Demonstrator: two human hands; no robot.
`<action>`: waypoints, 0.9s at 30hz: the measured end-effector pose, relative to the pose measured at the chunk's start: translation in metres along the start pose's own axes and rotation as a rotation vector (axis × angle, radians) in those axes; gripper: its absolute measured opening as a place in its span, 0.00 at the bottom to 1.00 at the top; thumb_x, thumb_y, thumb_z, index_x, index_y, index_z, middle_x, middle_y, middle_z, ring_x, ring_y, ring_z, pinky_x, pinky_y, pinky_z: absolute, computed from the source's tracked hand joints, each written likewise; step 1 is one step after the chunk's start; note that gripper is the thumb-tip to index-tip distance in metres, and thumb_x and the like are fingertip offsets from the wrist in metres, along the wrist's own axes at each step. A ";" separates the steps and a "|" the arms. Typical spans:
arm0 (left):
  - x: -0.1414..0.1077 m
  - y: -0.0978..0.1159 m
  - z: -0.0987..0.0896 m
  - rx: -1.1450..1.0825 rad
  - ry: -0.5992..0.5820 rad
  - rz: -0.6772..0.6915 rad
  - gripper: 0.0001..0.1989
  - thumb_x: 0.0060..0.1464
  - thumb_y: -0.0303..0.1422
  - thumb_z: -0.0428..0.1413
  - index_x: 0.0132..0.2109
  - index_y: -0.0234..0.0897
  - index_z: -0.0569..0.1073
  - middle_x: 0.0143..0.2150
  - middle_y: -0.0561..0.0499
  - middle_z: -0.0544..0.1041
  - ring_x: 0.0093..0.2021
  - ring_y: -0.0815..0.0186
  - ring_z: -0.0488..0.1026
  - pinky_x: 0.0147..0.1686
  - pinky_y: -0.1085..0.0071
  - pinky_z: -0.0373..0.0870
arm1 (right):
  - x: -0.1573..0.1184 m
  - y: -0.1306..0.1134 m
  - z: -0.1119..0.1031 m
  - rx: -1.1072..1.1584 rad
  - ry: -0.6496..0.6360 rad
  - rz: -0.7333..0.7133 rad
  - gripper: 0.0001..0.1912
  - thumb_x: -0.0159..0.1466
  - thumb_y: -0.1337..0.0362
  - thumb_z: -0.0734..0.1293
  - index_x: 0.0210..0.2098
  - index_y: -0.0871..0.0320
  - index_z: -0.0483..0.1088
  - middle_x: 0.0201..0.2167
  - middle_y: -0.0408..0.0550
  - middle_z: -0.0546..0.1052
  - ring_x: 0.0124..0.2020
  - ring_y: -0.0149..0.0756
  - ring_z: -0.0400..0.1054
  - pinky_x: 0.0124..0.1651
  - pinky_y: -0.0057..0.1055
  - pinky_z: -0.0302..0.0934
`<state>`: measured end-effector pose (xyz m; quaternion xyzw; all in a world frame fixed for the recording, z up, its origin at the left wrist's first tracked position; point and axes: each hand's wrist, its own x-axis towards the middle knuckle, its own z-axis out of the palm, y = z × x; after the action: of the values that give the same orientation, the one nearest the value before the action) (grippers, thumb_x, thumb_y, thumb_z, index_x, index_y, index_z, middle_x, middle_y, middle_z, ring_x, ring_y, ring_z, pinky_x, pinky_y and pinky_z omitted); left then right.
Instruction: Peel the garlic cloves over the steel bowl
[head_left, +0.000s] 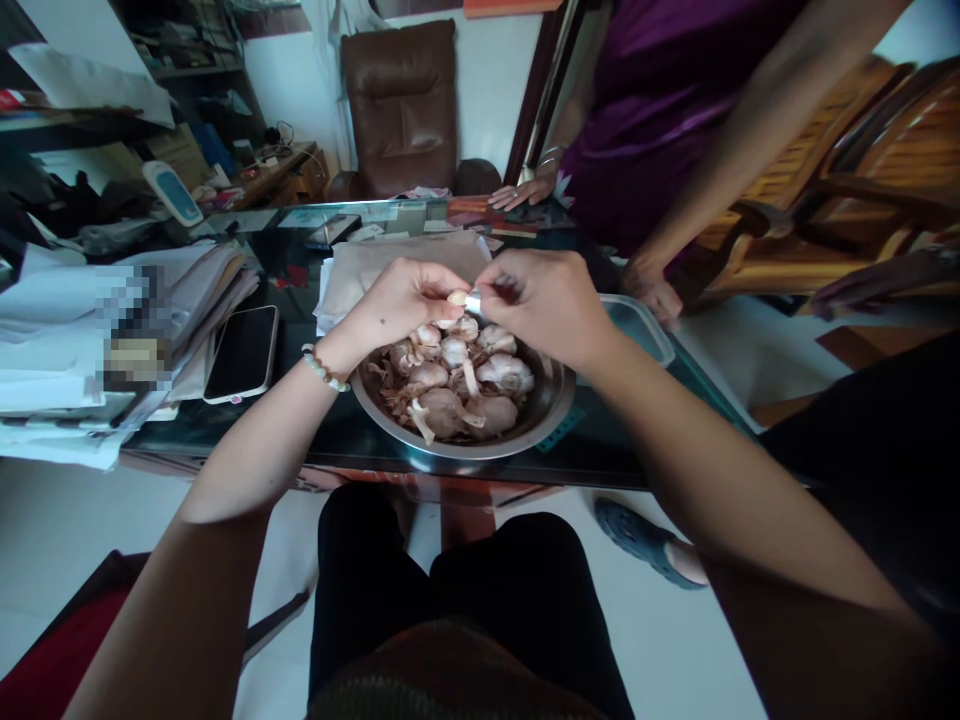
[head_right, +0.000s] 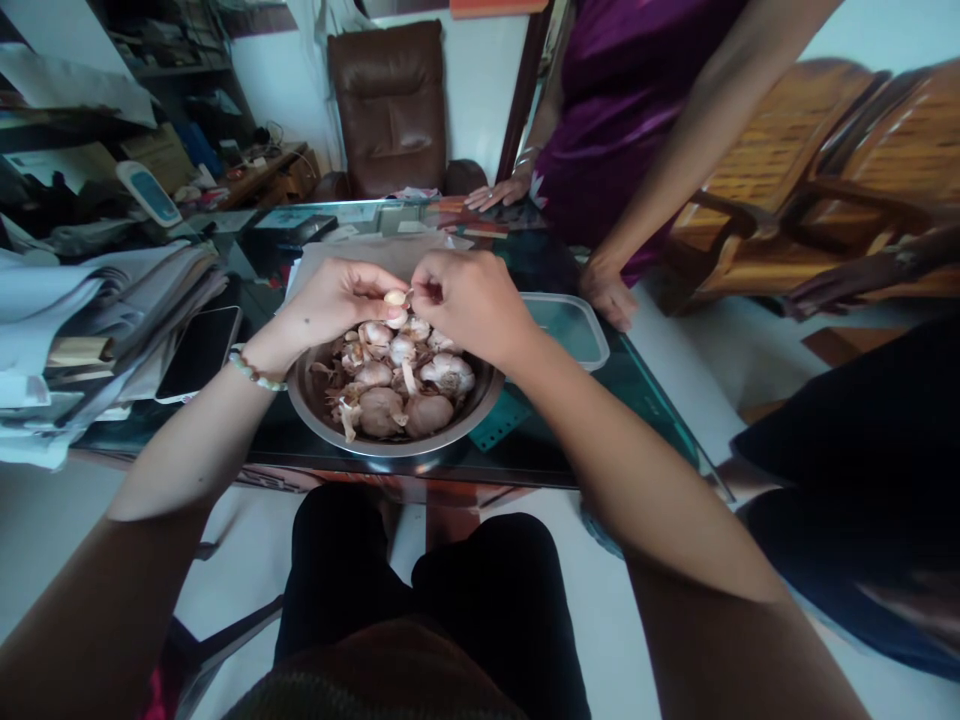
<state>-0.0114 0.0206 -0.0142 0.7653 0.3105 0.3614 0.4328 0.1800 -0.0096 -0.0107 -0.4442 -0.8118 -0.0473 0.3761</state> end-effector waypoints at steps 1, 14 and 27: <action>0.000 -0.001 -0.001 -0.005 0.014 0.003 0.13 0.46 0.33 0.67 0.38 0.28 0.78 0.34 0.47 0.81 0.34 0.68 0.77 0.34 0.74 0.72 | 0.001 0.002 0.000 -0.007 -0.012 0.018 0.08 0.56 0.69 0.64 0.30 0.59 0.76 0.27 0.47 0.78 0.27 0.35 0.68 0.33 0.32 0.57; 0.003 -0.009 -0.004 0.036 0.045 0.029 0.14 0.48 0.33 0.65 0.41 0.33 0.75 0.31 0.50 0.79 0.30 0.68 0.76 0.29 0.74 0.70 | 0.003 0.001 -0.003 0.025 -0.355 0.082 0.14 0.57 0.69 0.64 0.38 0.57 0.80 0.31 0.46 0.81 0.31 0.35 0.72 0.37 0.31 0.58; -0.006 0.003 0.005 0.465 0.128 0.225 0.08 0.47 0.26 0.63 0.35 0.34 0.72 0.29 0.55 0.76 0.29 0.70 0.72 0.33 0.73 0.66 | 0.003 -0.006 0.006 0.255 -0.119 0.223 0.07 0.55 0.65 0.65 0.26 0.61 0.75 0.22 0.43 0.71 0.26 0.30 0.61 0.32 0.30 0.51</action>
<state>-0.0102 0.0128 -0.0147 0.8494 0.3250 0.3739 0.1818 0.1709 -0.0089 -0.0114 -0.4823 -0.7777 0.1246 0.3834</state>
